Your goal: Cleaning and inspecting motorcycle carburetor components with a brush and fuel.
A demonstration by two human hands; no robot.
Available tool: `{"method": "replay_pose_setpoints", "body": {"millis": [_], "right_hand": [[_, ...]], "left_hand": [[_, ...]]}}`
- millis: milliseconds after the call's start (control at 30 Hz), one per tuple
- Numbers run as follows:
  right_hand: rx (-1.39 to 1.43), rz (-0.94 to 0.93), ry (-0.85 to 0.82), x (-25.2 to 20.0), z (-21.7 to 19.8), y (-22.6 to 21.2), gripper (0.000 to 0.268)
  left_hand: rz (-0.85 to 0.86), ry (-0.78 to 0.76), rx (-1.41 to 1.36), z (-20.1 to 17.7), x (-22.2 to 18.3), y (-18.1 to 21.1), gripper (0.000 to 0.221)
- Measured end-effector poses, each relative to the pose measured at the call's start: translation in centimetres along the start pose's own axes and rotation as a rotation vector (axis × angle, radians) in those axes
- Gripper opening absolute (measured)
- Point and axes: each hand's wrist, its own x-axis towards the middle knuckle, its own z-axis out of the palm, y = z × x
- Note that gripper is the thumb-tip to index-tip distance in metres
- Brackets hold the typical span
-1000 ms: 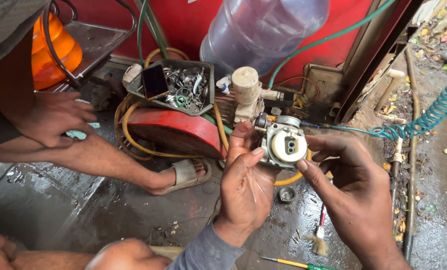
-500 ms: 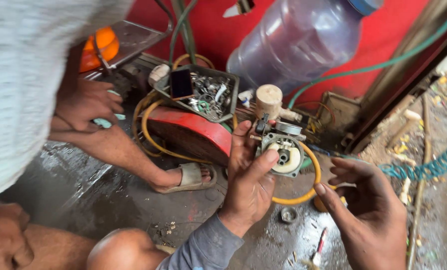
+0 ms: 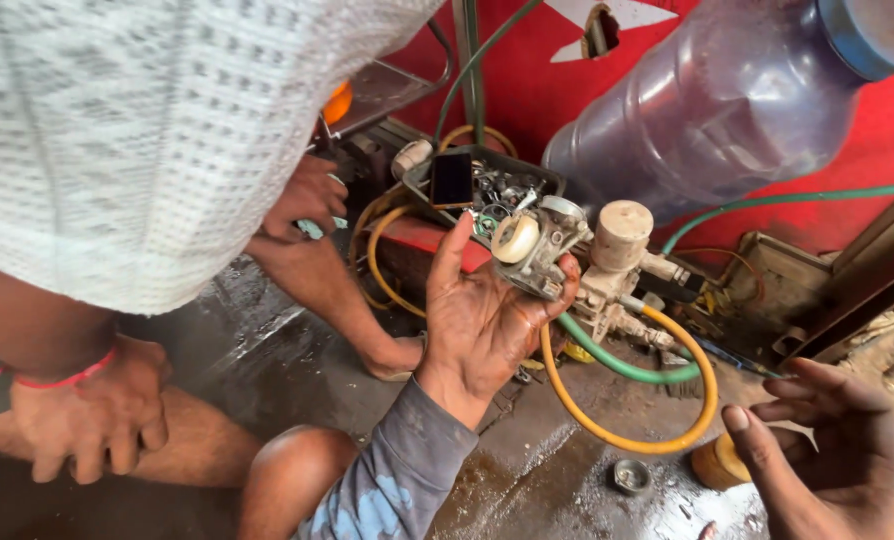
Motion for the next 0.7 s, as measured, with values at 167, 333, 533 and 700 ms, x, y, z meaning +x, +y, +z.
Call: {"method": "replay_pose_setpoints", "body": {"millis": [167, 333, 533, 700], "right_hand": [[-0.057, -0.024, 0.011, 0.2, -0.5, 0.8, 0.056], [0.119, 0.006, 0.006, -0.2, -0.8, 0.1, 0.056], [0.067, 0.094, 0.014, 0.0, -0.7, -2.5, 0.053], [0.075, 0.091, 0.025, 0.0, -1.0, -2.6, 0.053]], "left_hand": [[0.031, 0.004, 0.033, -1.0, 0.3, 1.0, 0.055], [0.016, 0.067, 0.086, -0.6, 0.0, 0.6, 0.064], [-0.117, -0.053, 0.112, -1.0, -0.1, 0.0, 0.062], [-0.278, 0.092, 0.031, 1.1, 0.0, -0.2, 0.066]]}}
